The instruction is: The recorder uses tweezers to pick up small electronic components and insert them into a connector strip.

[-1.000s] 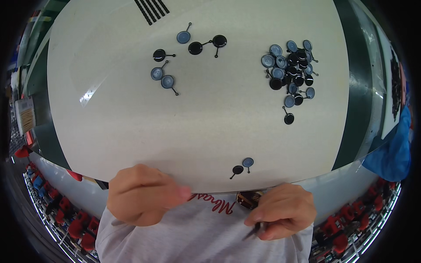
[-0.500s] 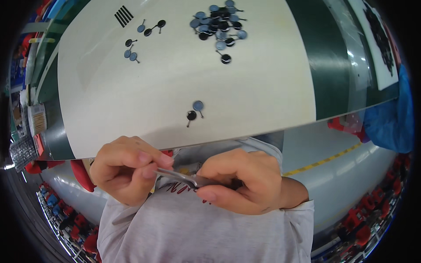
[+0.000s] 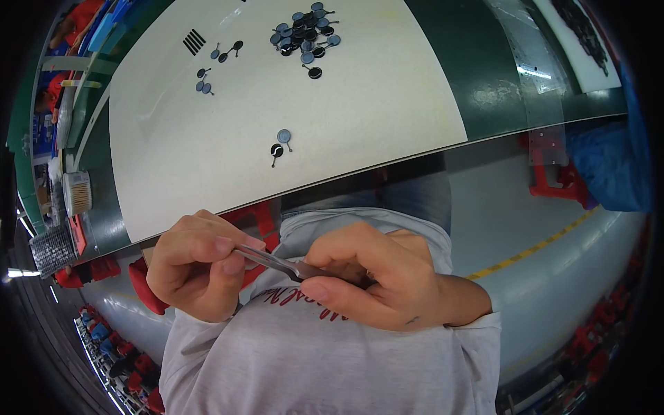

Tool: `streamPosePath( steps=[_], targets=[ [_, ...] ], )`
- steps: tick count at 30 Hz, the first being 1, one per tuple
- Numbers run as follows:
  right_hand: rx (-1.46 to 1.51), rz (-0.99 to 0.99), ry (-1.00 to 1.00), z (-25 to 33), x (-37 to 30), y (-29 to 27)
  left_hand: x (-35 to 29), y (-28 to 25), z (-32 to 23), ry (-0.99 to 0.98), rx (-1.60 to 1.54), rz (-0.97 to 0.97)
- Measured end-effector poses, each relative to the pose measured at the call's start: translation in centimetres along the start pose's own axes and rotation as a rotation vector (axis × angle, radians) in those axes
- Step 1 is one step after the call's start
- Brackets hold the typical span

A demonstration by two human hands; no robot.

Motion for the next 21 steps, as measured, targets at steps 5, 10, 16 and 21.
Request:
streamPosePath(
  steps=[5, 10, 16, 21],
  targets=[
    [0.043, 0.034, 0.027, -0.2, 0.1, 0.4, -0.3, -0.4, -0.4, 0.004, 0.068, -0.060],
    [0.141, 0.039, 0.084, -0.7, 0.3, 0.8, -0.6, -0.7, -0.6, 0.089, 0.138, -0.084],
    [0.128, 0.074, 0.092, -0.8, 0.2, 1.0, -0.8, -1.0, -0.5, 0.046, 0.138, -0.126],
    [0.132, 0.070, 0.086, -0.7, 0.2, 1.0, -0.7, -0.9, -0.7, 0.077, 0.149, -0.108]
  ],
)
Point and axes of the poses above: each hand's wrist, its own x-axis towards the middle knuckle, its own y-axis out of the palm, z = x × y, the point moved 6 cm from there along x, towards the middle knuckle, and after that the axes turned 1 degree about z, right-handed, at the moved point
